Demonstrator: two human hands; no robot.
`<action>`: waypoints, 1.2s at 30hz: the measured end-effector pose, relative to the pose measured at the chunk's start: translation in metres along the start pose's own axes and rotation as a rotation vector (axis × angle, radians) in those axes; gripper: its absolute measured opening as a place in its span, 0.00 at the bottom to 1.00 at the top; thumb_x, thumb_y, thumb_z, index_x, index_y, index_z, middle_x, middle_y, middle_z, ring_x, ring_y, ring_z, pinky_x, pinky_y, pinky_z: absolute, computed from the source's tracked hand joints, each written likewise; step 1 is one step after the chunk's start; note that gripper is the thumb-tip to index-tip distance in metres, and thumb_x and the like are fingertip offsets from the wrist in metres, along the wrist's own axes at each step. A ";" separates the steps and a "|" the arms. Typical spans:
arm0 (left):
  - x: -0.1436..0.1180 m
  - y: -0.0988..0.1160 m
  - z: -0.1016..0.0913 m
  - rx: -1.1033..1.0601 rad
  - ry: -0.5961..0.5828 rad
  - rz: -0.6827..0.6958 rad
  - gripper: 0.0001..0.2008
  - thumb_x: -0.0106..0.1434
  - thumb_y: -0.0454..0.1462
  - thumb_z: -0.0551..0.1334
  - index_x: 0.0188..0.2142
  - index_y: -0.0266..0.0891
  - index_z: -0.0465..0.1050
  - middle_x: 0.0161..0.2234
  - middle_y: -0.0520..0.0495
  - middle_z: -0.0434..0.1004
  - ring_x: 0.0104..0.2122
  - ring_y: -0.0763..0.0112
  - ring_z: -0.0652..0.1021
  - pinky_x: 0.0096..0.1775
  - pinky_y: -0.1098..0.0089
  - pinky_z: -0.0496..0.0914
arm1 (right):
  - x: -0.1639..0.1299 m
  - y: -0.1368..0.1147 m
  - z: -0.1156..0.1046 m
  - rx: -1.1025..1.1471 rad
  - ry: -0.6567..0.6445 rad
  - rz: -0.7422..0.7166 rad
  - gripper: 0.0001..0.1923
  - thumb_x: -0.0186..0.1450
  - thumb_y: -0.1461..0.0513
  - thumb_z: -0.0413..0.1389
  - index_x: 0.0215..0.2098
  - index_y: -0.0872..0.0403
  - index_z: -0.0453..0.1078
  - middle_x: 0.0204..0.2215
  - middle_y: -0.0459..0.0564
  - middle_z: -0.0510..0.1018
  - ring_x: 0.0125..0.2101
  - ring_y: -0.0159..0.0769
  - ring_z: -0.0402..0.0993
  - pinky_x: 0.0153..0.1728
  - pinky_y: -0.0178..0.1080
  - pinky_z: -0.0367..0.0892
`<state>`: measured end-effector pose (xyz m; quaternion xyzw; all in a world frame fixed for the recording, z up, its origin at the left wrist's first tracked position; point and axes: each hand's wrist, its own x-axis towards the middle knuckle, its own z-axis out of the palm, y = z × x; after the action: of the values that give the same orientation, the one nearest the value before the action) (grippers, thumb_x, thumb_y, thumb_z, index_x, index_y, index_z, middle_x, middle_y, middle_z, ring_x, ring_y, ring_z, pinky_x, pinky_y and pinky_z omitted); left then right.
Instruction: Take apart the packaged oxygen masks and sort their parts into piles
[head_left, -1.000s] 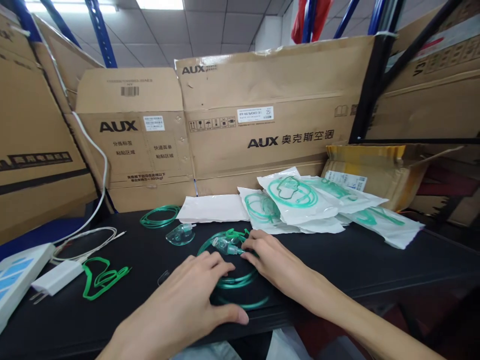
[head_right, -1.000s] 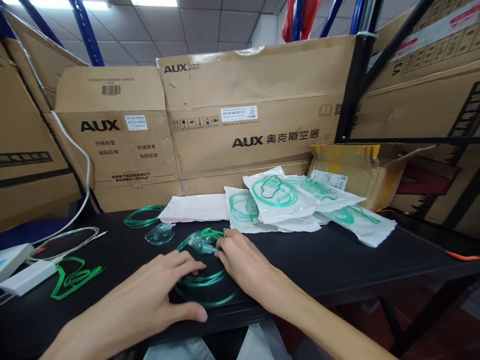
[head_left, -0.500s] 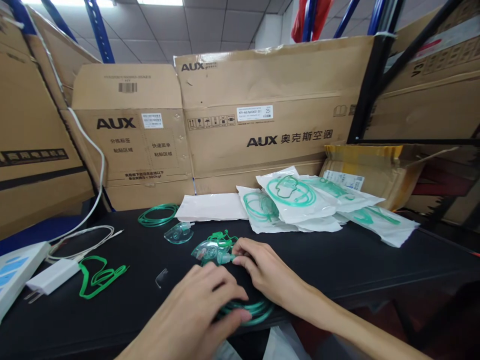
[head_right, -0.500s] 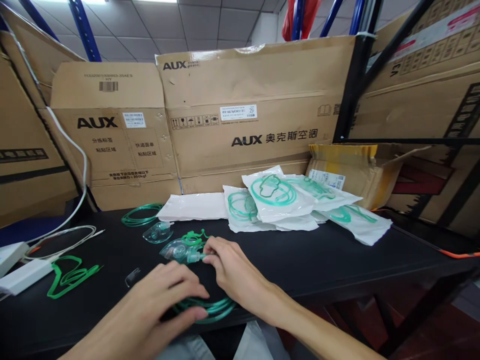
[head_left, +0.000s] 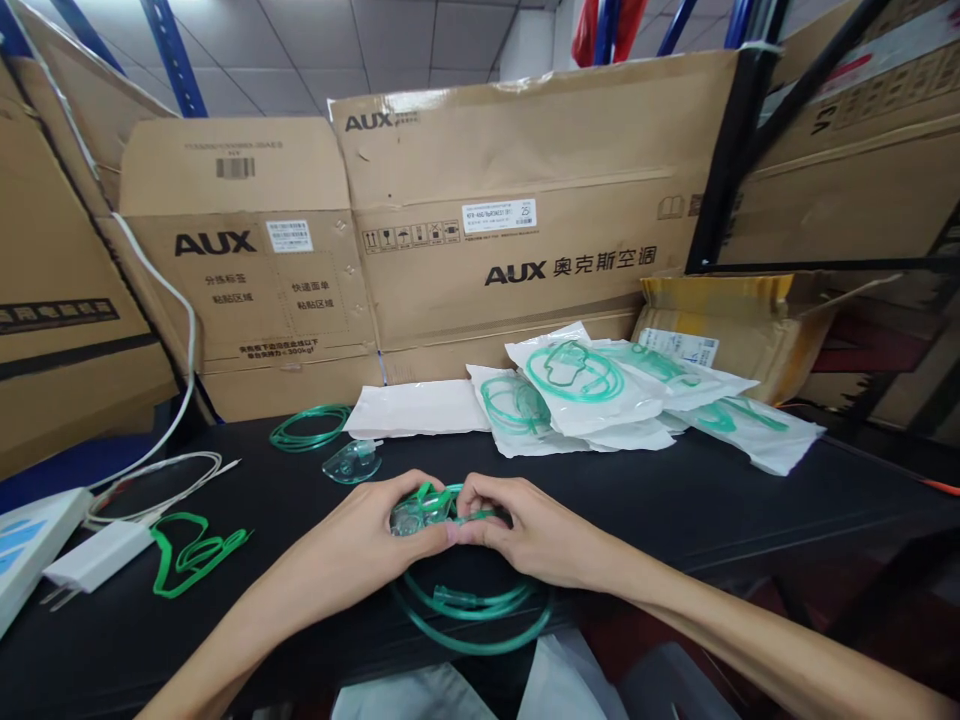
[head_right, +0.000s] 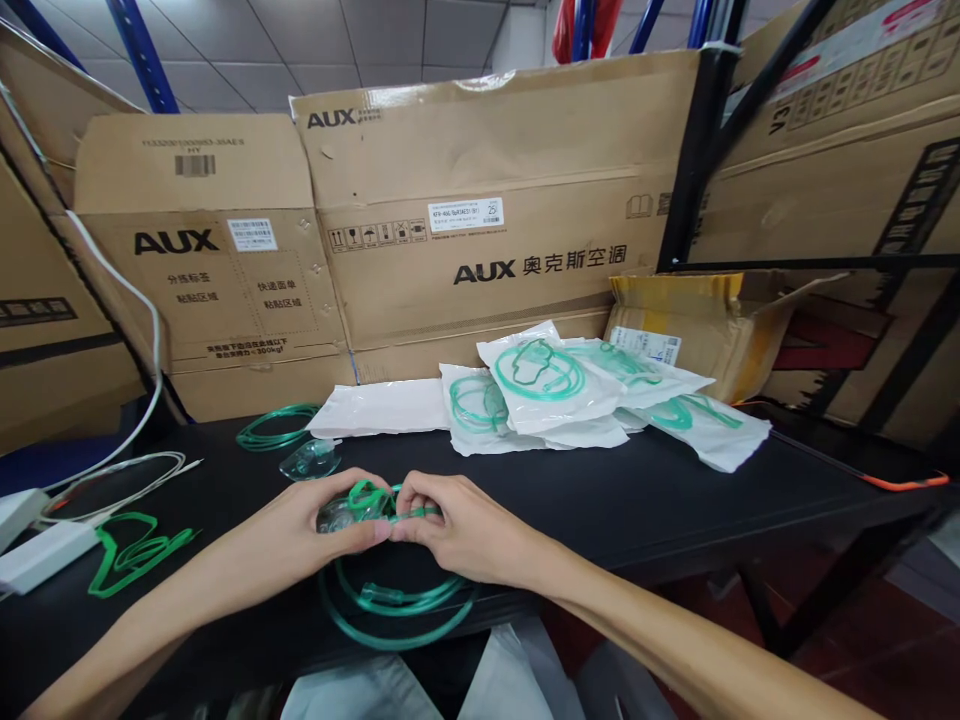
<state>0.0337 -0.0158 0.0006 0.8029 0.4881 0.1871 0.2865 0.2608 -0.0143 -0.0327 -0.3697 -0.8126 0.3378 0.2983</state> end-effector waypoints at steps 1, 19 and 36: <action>0.000 0.002 0.001 0.023 0.005 -0.013 0.24 0.62 0.58 0.64 0.50 0.48 0.76 0.40 0.52 0.81 0.41 0.60 0.78 0.41 0.68 0.69 | 0.000 0.001 0.000 0.007 -0.008 0.002 0.06 0.70 0.59 0.58 0.37 0.52 0.67 0.26 0.38 0.64 0.27 0.29 0.55 0.29 0.33 0.52; -0.008 0.010 0.011 0.063 0.040 -0.063 0.08 0.62 0.43 0.62 0.42 0.49 0.70 0.29 0.58 0.72 0.31 0.67 0.70 0.32 0.72 0.60 | 0.004 0.007 0.000 0.050 -0.051 -0.083 0.06 0.68 0.67 0.56 0.33 0.54 0.72 0.25 0.39 0.73 0.27 0.28 0.62 0.30 0.30 0.56; -0.030 0.012 0.020 0.434 0.141 0.155 0.11 0.65 0.34 0.57 0.46 0.51 0.65 0.36 0.57 0.77 0.33 0.64 0.77 0.32 0.69 0.58 | 0.007 0.009 -0.002 0.014 -0.124 -0.183 0.10 0.69 0.70 0.52 0.34 0.56 0.74 0.27 0.43 0.77 0.28 0.29 0.70 0.34 0.30 0.62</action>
<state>0.0400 -0.0528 -0.0075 0.8658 0.4724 0.1548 0.0571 0.2623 -0.0039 -0.0363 -0.2703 -0.8574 0.3370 0.2798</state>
